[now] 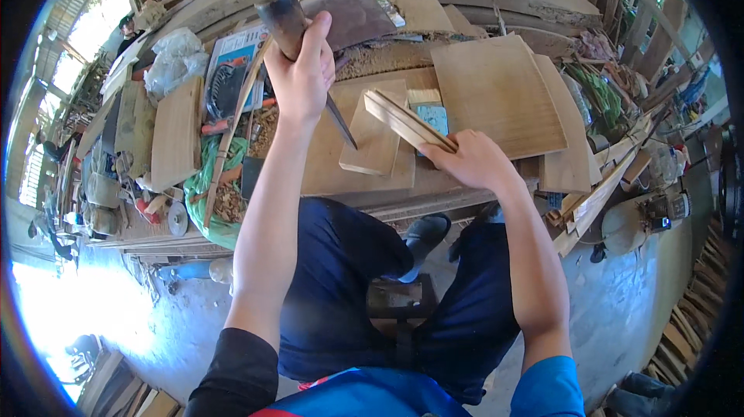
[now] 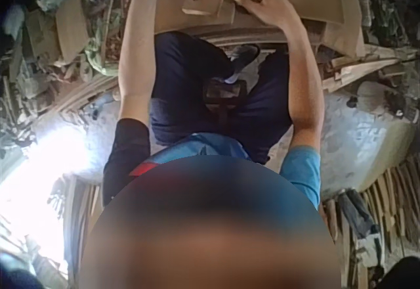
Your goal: Chiseling wood using a mallet and a chisel on a workbench in a workshop.
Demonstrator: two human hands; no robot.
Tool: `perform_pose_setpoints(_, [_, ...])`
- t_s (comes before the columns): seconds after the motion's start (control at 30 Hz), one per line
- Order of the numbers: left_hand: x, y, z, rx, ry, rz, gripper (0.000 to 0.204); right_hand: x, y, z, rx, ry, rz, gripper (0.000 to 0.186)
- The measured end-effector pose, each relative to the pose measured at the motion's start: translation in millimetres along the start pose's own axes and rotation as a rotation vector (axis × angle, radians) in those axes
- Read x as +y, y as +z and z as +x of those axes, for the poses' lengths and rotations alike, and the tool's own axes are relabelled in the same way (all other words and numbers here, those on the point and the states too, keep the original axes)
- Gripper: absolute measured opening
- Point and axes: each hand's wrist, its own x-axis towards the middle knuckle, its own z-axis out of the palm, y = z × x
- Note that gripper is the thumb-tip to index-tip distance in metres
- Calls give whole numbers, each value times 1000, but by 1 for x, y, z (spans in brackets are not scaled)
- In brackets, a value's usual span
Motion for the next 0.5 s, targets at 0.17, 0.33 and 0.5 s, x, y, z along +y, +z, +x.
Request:
perform_pose_setpoints(0.17, [-5,-5,-1,-38,-19,-127,26,6,-1,6,-79,59,54,68])
perform_pose_setpoints(0.33, [0,3,-5,7,-22,-45,41,-1,-7,2,-124,74,81,74])
perform_pose_setpoints(0.5, [-6,0,-6,8,-4,-95,19,1,-2,4,-157,57,106,73])
